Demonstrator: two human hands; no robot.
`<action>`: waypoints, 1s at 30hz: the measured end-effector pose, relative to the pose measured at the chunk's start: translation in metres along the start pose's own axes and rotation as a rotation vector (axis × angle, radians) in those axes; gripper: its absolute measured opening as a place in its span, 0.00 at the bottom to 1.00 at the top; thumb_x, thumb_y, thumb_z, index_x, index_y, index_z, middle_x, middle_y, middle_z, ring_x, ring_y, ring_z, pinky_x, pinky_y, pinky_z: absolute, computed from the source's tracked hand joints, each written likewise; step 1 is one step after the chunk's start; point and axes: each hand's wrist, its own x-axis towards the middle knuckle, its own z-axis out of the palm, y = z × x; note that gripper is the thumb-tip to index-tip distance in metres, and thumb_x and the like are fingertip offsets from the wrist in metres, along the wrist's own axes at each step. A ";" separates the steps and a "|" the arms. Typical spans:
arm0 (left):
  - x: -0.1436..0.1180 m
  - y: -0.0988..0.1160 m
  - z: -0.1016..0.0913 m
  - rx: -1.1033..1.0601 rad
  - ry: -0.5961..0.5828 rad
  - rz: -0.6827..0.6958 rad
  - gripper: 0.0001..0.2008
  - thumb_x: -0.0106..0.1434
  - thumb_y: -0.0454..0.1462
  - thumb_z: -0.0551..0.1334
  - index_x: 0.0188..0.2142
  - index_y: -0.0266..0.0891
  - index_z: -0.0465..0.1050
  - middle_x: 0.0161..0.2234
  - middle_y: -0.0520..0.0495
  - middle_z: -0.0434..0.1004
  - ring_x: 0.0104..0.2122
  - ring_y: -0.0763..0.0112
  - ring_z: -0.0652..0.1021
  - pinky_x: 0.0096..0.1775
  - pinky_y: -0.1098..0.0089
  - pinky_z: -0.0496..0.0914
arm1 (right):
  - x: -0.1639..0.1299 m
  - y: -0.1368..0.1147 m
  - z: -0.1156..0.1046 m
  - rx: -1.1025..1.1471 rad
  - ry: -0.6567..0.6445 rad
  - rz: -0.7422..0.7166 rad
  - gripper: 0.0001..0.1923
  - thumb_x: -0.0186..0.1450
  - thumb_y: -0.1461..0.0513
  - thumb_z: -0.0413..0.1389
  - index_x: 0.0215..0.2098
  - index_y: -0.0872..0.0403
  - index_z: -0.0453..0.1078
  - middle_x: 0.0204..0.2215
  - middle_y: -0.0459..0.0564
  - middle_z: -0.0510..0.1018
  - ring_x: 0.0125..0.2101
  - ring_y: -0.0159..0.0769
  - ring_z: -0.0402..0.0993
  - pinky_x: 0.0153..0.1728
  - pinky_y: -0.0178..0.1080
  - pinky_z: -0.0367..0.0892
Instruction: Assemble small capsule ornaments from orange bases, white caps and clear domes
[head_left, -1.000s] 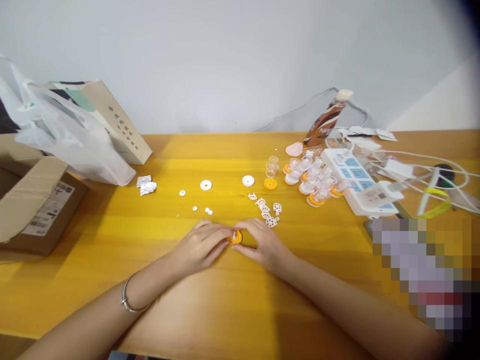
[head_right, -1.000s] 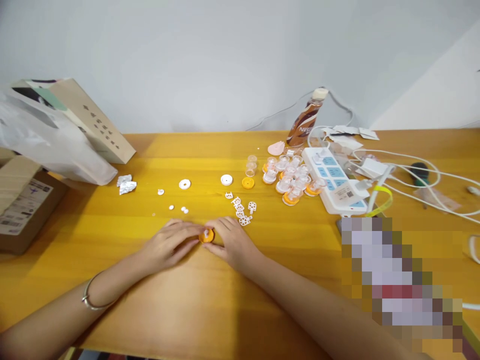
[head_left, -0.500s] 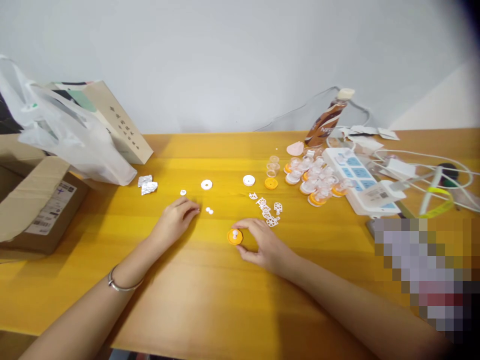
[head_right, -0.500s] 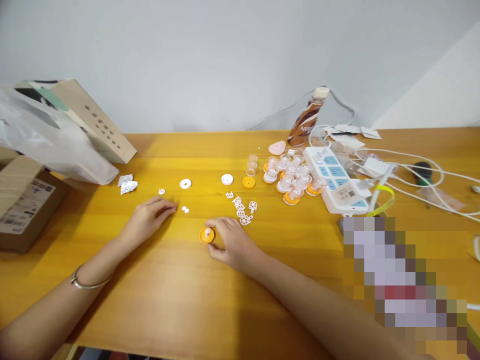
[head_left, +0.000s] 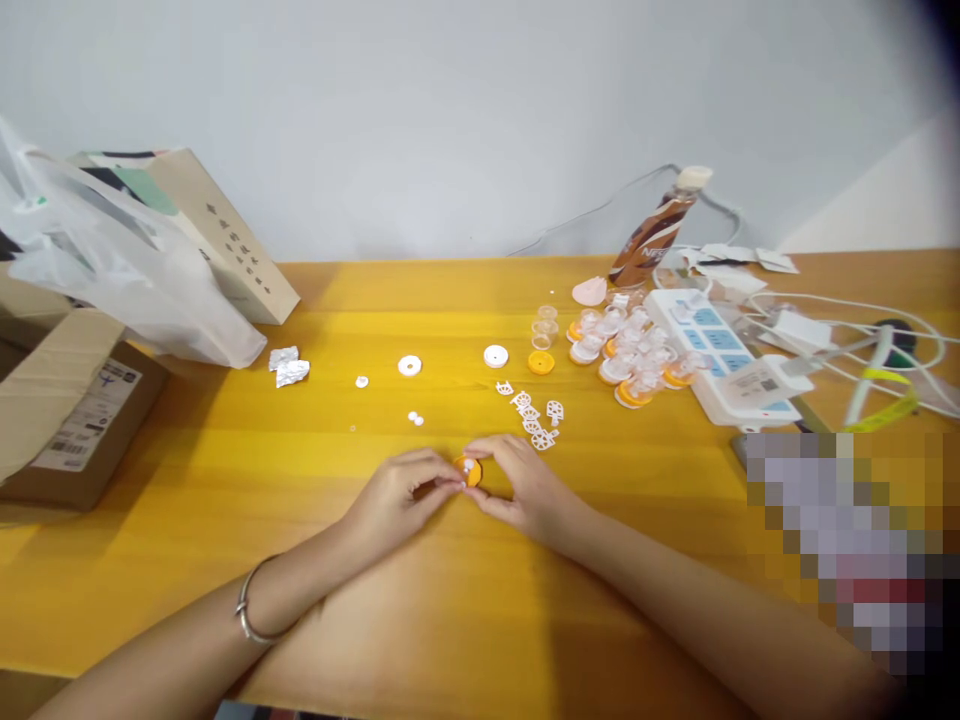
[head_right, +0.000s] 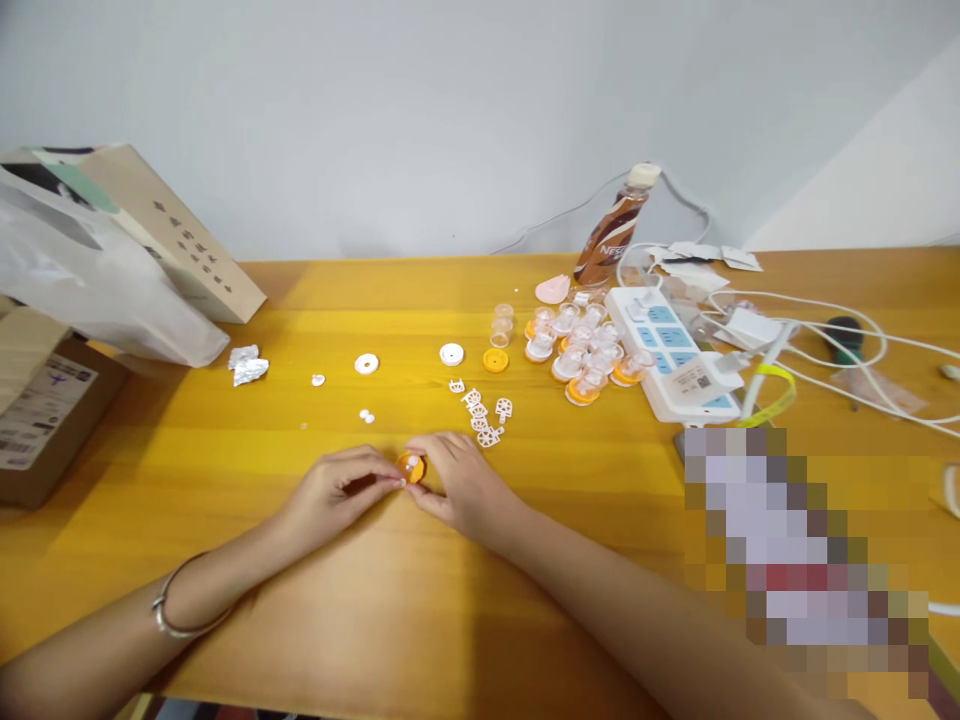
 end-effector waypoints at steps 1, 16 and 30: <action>0.001 -0.001 0.000 -0.005 0.009 0.000 0.07 0.60 0.34 0.57 0.35 0.37 0.74 0.32 0.46 0.76 0.31 0.73 0.75 0.34 0.72 0.70 | 0.000 0.000 0.000 0.000 -0.003 -0.002 0.18 0.57 0.65 0.56 0.45 0.53 0.60 0.37 0.52 0.73 0.40 0.40 0.69 0.41 0.43 0.65; 0.000 -0.001 0.000 0.128 0.053 0.028 0.09 0.60 0.34 0.57 0.38 0.40 0.75 0.29 0.46 0.73 0.30 0.73 0.72 0.33 0.70 0.68 | 0.001 -0.002 -0.001 -0.005 0.007 -0.009 0.18 0.56 0.66 0.56 0.44 0.53 0.60 0.37 0.52 0.74 0.39 0.40 0.70 0.41 0.43 0.65; -0.006 -0.002 -0.007 0.215 0.012 0.097 0.12 0.62 0.33 0.55 0.44 0.42 0.72 0.34 0.46 0.74 0.33 0.72 0.73 0.36 0.69 0.68 | 0.000 -0.001 -0.001 0.015 0.019 0.012 0.17 0.57 0.65 0.56 0.44 0.53 0.60 0.37 0.52 0.74 0.40 0.40 0.70 0.41 0.43 0.66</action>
